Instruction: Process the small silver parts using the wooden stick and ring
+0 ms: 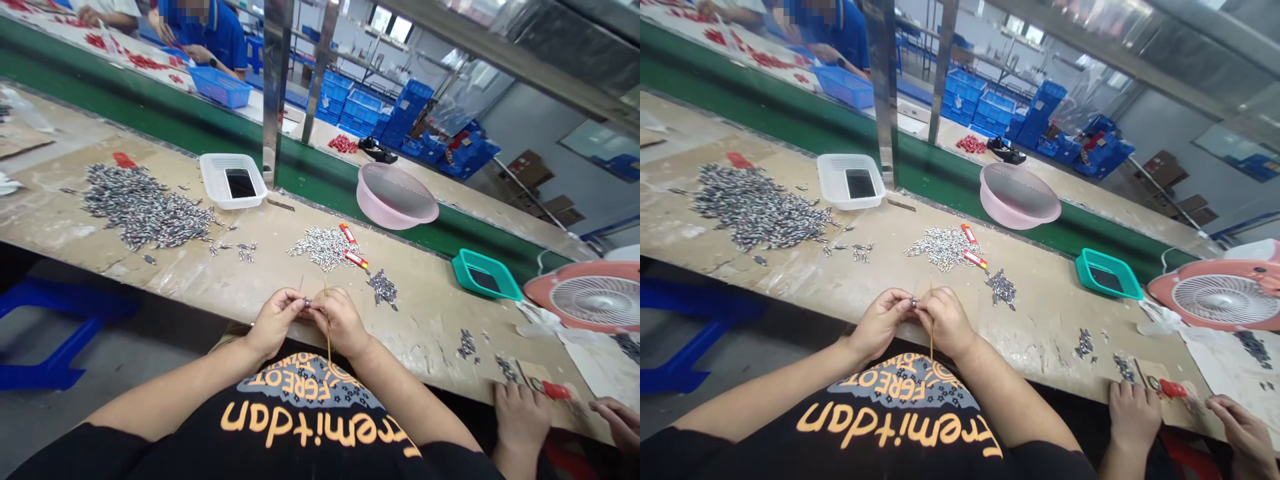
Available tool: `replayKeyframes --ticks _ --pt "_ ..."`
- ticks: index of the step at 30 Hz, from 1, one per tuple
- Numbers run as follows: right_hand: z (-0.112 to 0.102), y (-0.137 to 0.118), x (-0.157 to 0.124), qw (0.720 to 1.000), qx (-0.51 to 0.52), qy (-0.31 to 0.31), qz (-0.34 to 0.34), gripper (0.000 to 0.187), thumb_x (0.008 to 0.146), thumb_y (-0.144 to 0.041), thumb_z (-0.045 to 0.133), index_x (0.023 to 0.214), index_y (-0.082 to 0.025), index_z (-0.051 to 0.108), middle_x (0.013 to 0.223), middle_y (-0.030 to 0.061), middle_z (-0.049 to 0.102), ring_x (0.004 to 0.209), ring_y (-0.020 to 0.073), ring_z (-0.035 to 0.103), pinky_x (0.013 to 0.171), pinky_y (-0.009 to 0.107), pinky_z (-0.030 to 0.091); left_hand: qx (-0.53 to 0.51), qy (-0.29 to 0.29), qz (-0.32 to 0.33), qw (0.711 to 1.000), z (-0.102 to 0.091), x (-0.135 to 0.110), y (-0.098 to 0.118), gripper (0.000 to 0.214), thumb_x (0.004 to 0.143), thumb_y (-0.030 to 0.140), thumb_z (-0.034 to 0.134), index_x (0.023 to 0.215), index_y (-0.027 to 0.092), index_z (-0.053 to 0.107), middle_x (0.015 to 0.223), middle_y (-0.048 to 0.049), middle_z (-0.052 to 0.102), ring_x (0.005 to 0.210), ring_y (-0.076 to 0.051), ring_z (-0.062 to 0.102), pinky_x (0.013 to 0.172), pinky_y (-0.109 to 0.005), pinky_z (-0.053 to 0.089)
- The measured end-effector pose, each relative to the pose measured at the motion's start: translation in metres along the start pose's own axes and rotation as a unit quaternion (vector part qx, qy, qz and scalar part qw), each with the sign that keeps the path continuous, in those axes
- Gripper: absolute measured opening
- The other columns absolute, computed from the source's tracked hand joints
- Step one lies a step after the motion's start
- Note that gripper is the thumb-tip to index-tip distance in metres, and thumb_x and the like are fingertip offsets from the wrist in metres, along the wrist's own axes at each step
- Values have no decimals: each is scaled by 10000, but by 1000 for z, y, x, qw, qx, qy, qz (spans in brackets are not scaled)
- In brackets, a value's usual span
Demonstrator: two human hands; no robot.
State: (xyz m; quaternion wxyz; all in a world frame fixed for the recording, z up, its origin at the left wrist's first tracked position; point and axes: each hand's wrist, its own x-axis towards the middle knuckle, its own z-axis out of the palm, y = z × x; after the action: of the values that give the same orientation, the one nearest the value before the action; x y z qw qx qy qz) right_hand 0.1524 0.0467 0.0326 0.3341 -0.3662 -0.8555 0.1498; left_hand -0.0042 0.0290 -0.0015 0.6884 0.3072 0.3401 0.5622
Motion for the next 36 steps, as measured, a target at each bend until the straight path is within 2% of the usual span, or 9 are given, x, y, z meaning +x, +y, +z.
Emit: replayKeyframes --ticks 8,16,21,26,31,36 --pt "-2 -3 -7 999 -33 20 -19 56 856 -186 571 890 -230 579 821 39 611 818 183 533 797 353 442 32 16 15 999 7 -7 1 140 753 256 692 818 162 611 774 -11 672 726 -119 621 733 -248 488" --pt "-10 -11 -13 997 -66 -6 -24 64 869 -179 528 878 -215 580 828 56 588 829 192 517 821 369 445 56 28 1 998 13 -10 0 193 715 262 720 827 157 602 766 -6 653 718 -111 603 701 -228 473" --pt "-11 -18 -16 1000 -26 10 -4 62 857 -159 518 854 -212 552 810 47 570 823 186 509 815 365 453 103 50 34 993 18 -12 4 221 732 241 699 903 184 571 777 20 619 731 -98 579 691 -205 457" --pt "-7 -16 -18 999 -10 31 15 78 833 -139 521 824 -216 522 790 35 566 811 184 515 799 362 454 153 48 55 985 21 -14 5 150 735 238 686 836 171 597 768 6 622 724 -110 571 689 -216 450" --pt "-3 -14 -19 997 12 60 53 76 826 -149 528 811 -220 501 797 33 568 799 183 523 764 349 456 131 50 52 989 21 -13 2 157 733 238 695 848 176 609 779 4 641 733 -116 585 709 -225 454" --pt "-1 -12 -19 990 66 86 93 71 829 -167 547 788 -217 516 763 11 569 761 157 535 733 309 455 93 23 42 995 19 -12 1 141 749 248 685 847 169 622 804 -14 673 752 -134 620 751 -260 475"
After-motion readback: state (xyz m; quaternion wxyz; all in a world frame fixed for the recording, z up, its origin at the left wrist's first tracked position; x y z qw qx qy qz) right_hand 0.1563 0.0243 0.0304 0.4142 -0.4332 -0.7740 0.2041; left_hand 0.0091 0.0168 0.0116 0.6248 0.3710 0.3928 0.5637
